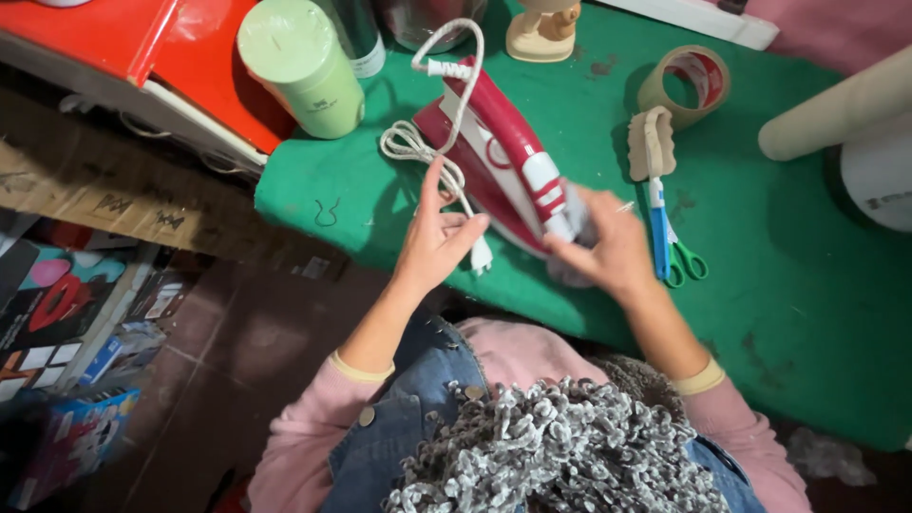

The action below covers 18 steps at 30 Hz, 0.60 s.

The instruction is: Clean a clothing iron and wrap a cardboard tube with plastic stretch film.

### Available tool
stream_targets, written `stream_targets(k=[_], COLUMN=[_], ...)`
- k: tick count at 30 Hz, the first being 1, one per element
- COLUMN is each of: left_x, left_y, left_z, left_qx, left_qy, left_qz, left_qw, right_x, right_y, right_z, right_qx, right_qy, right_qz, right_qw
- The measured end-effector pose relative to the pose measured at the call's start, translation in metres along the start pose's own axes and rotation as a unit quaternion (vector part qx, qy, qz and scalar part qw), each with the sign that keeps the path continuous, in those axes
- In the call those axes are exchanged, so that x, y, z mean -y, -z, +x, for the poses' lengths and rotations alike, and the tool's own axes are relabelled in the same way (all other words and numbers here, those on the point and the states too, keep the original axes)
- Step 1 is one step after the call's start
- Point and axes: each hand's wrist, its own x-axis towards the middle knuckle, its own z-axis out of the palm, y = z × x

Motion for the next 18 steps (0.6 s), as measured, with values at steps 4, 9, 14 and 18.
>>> stream_targets(k=[4, 9, 14, 18], left_x=[-0.019, -0.051, -0.026, -0.024], left_y=[-0.001, -0.005, 0.005, 0.016], left_z=[0.005, 0.009, 0.023, 0.026], left_qx=[0.011, -0.017, -0.046, -0.021], left_qy=[-0.041, -0.128, -0.122, -0.137], left_qz=[0.063, 0.279, 0.327, 0.309], left_qw=[0.997, 0.952, 0.936, 0.941], right_x=[0.010, 0.008, 0.030, 0.018], right_y=[-0.030, -0.070, -0.041, -0.023], right_z=[-0.022, -0.035, -0.004, 0.028], right_qx=[0.007, 0.062, 0.084, -0.095], right_qy=[0.032, 0.226, 0.297, 0.282], right_qz=[-0.010, -0.016, -0.024, 0.038], right_qw=[0.999, 0.972, 0.951, 0.954])
